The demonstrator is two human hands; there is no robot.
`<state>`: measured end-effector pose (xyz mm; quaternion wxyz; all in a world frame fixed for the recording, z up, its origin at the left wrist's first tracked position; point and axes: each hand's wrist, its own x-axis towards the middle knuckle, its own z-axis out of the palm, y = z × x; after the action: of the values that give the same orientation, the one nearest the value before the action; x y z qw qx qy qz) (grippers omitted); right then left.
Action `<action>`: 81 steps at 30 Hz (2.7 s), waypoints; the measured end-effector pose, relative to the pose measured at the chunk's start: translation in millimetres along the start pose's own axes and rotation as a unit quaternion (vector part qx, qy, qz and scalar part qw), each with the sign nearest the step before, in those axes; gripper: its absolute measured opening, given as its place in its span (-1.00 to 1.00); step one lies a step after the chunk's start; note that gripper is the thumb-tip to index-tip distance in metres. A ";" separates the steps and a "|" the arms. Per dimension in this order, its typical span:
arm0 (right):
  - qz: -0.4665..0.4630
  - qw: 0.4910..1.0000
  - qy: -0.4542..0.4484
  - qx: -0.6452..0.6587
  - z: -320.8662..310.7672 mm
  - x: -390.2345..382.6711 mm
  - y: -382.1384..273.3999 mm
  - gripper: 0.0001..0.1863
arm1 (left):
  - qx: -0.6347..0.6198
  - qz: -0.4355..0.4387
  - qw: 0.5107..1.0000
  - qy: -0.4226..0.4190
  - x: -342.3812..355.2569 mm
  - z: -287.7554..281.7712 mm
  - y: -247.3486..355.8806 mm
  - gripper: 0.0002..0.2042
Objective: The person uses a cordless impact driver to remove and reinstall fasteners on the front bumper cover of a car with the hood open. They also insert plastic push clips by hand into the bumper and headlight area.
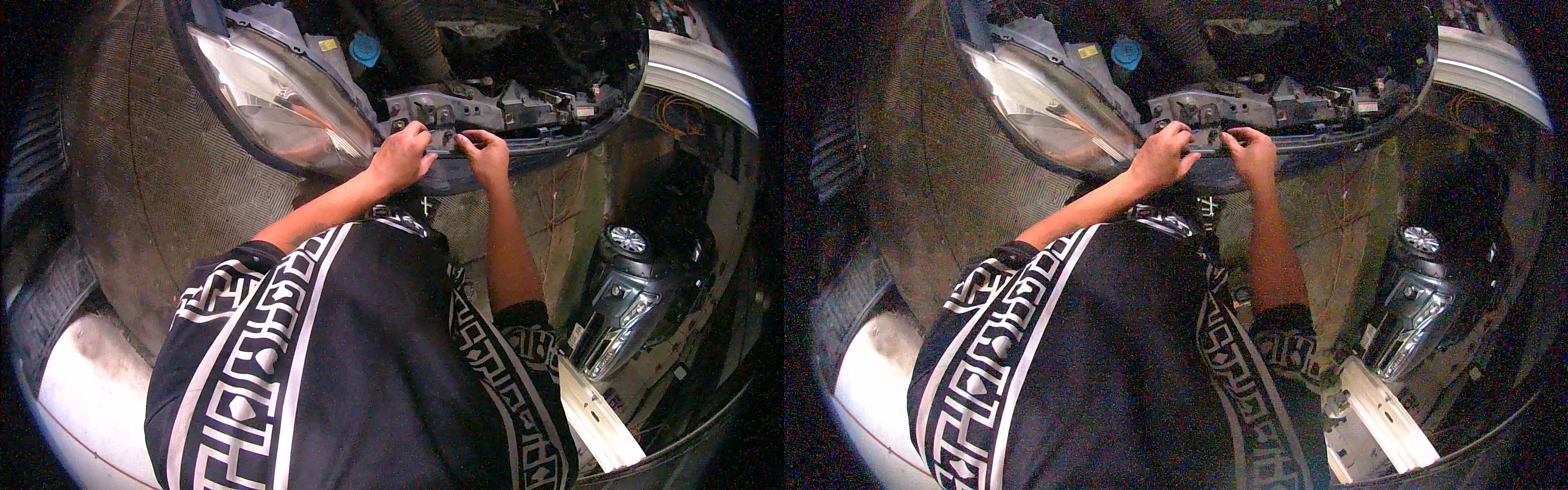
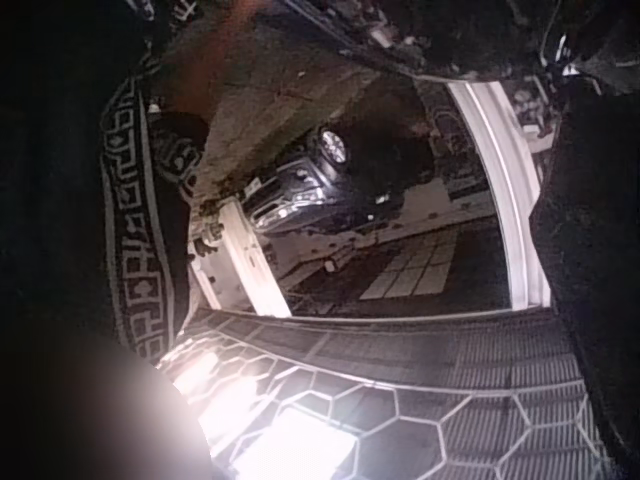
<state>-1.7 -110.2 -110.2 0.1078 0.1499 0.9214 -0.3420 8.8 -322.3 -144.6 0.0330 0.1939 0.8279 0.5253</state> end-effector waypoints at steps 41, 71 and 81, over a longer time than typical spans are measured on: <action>-0.073 0.993 0.056 -0.070 23.6 -9.6 -36.8 -0.85 | 0.058 0.037 0.997 -0.040 25.7 -1.4 3.9 -0.79; 0.017 0.987 -0.158 -0.009 -9.6 40.8 -0.9 -0.54 | 0.048 0.037 0.998 0.025 14.9 4.8 -0.3 -0.75; 0.088 0.978 -0.161 -0.104 -6.2 47.9 -4.0 -0.51 | 0.095 0.045 0.994 0.020 16.1 15.5 -1.8 -0.78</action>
<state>-48.4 -99.3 -117.6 0.2992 0.1614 0.9057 -0.2535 -2.6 -303.9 -150.8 -0.0259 0.2231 0.8649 0.4489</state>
